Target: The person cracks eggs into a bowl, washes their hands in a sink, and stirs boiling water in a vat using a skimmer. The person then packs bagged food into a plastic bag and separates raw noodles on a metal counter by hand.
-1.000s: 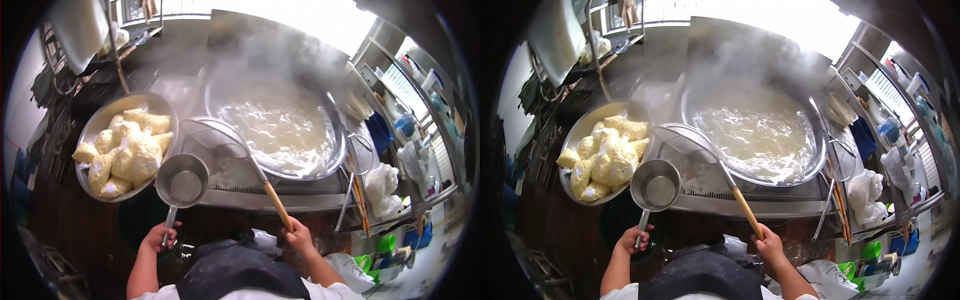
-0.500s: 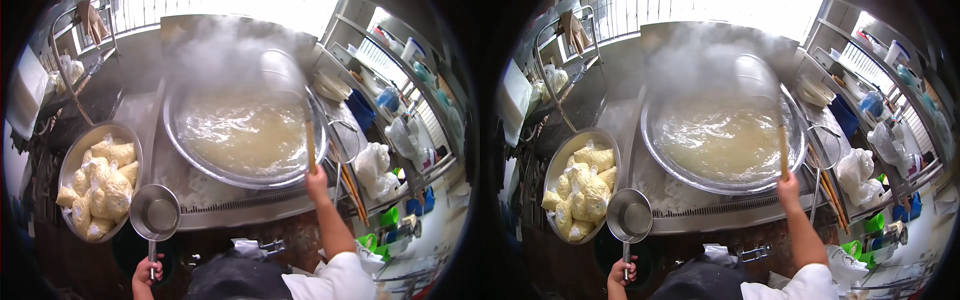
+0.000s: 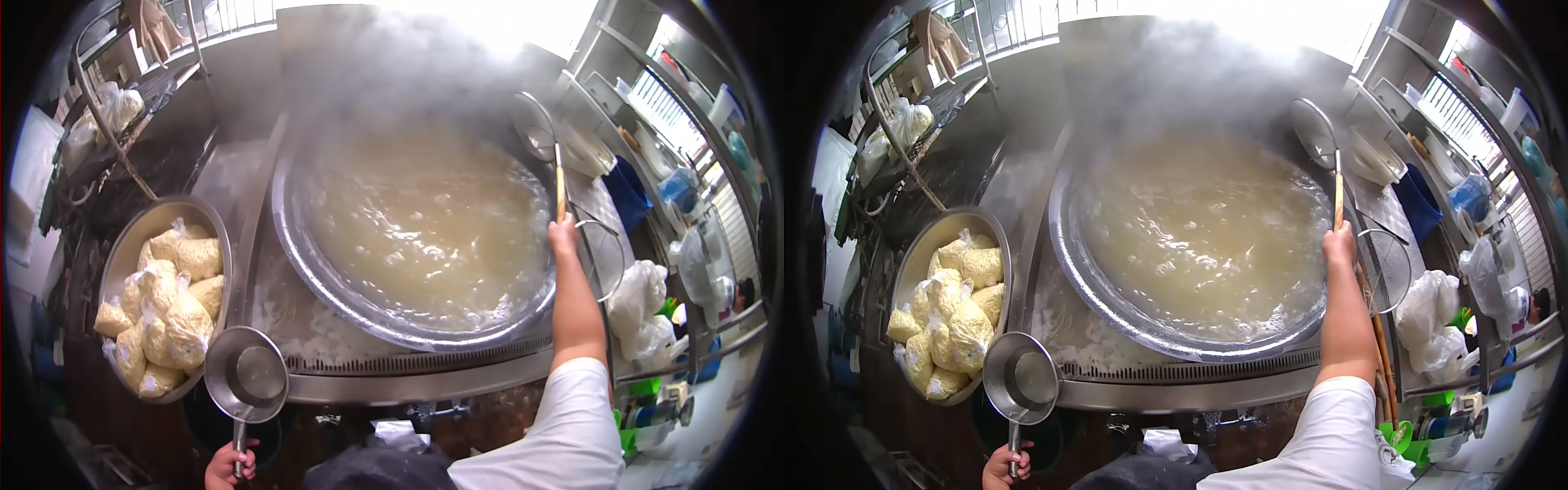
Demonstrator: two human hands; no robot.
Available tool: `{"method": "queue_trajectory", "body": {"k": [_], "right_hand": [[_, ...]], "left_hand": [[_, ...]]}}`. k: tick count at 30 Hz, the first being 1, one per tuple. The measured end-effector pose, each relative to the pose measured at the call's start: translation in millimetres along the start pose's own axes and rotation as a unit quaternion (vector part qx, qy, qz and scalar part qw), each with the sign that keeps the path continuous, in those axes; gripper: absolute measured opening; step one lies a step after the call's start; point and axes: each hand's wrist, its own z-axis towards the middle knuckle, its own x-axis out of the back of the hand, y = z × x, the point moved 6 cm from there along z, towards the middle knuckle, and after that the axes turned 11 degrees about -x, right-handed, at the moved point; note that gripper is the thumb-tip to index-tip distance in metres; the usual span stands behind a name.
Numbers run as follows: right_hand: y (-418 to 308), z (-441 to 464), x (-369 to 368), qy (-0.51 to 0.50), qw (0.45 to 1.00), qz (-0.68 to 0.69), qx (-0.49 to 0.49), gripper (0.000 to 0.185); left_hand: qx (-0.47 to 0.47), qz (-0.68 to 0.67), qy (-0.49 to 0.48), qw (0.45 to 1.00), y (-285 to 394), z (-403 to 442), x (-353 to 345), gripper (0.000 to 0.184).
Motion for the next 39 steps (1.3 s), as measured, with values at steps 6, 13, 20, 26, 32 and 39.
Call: {"method": "queue_trajectory", "body": {"k": [6,13,20,26,32,39], "right_hand": [[-51.3,-10.0,-78.9,-0.095,0.991,-0.096,-0.007,0.04],[-138.2,-88.7,-148.0,-0.342,0.934,0.024,-0.098,0.018],[-138.3,-188.7,-174.7,-0.606,0.749,0.229,-0.142,0.011],[-131.0,-280.8,-132.4,-0.69,0.643,0.274,-0.186,0.01],[-94.1,-361.5,-52.2,-0.744,0.555,0.316,-0.198,0.021],[-35.2,-432.4,40.8,-0.725,0.623,0.272,-0.112,0.038]], "left_hand": [[0.048,-0.149,-0.19,0.969,-20.3,-0.4,37.4,0.062],[-0.018,-0.028,-0.007,0.999,-5.8,-2.6,-10.4,0.055],[-0.032,-0.013,-0.01,0.999,-3.0,-0.5,-16.1,0.054],[-0.028,-0.009,-0.043,0.999,0.7,2.3,-17.5,0.054],[-0.033,-0.005,-0.075,0.997,4.5,3.9,-22.7,0.054],[-0.036,0.021,-0.106,0.993,4.9,8.3,-19.0,0.054]]}}
